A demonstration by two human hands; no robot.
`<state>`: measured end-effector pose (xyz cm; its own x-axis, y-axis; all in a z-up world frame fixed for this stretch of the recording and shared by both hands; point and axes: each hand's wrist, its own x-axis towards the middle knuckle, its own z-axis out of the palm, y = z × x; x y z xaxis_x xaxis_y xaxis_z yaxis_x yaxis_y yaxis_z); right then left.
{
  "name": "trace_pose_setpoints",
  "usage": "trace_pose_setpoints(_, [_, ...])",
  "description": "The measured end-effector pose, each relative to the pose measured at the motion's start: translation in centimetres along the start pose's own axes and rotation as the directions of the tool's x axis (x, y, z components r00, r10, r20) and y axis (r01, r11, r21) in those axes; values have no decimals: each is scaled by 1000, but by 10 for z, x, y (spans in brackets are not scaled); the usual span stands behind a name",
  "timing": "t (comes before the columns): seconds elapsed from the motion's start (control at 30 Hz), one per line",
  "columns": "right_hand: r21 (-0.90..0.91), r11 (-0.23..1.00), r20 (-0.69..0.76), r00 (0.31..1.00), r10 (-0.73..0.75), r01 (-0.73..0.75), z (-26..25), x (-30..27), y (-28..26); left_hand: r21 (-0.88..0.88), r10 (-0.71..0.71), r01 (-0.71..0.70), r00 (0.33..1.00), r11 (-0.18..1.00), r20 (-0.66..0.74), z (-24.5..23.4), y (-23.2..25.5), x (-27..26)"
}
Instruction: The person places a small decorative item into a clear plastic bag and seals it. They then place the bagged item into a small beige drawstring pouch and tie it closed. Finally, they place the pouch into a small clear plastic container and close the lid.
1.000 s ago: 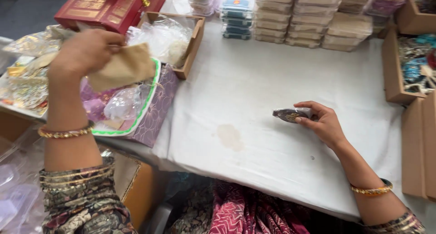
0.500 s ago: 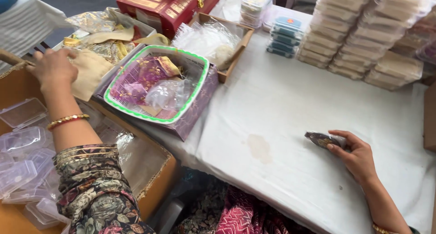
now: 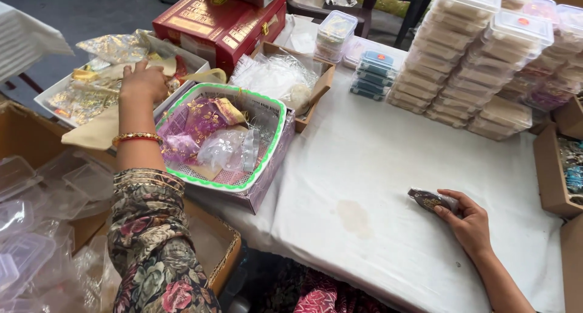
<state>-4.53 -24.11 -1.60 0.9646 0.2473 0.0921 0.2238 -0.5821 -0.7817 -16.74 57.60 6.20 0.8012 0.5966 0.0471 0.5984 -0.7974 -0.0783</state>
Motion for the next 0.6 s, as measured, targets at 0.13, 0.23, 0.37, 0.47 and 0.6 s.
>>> trace_pose_setpoints(0.13, [90,995,14,999,-41,40,0,1,-7,-69,-23,20,999,997,-42,-6,2,-2])
trace_pose_setpoints(0.23, [99,994,26,999,-40,37,0,1,-7,-149,17,-49,978,988,-207,-45,15,-33])
trace_pose_setpoints(0.37, [106,994,39,999,-6,2,-1,1,-6,-212,78,-321,696,923,-714,-80,24,-41])
trace_pose_setpoints(0.47, [61,998,43,999,9,-12,-3,4,-4,-492,47,-602,661,629,-749,-160,107,-93])
trace_pose_setpoints(0.6, [135,991,9,1000,-15,14,-4,8,6,-268,242,-834,421,482,-874,-189,241,-135])
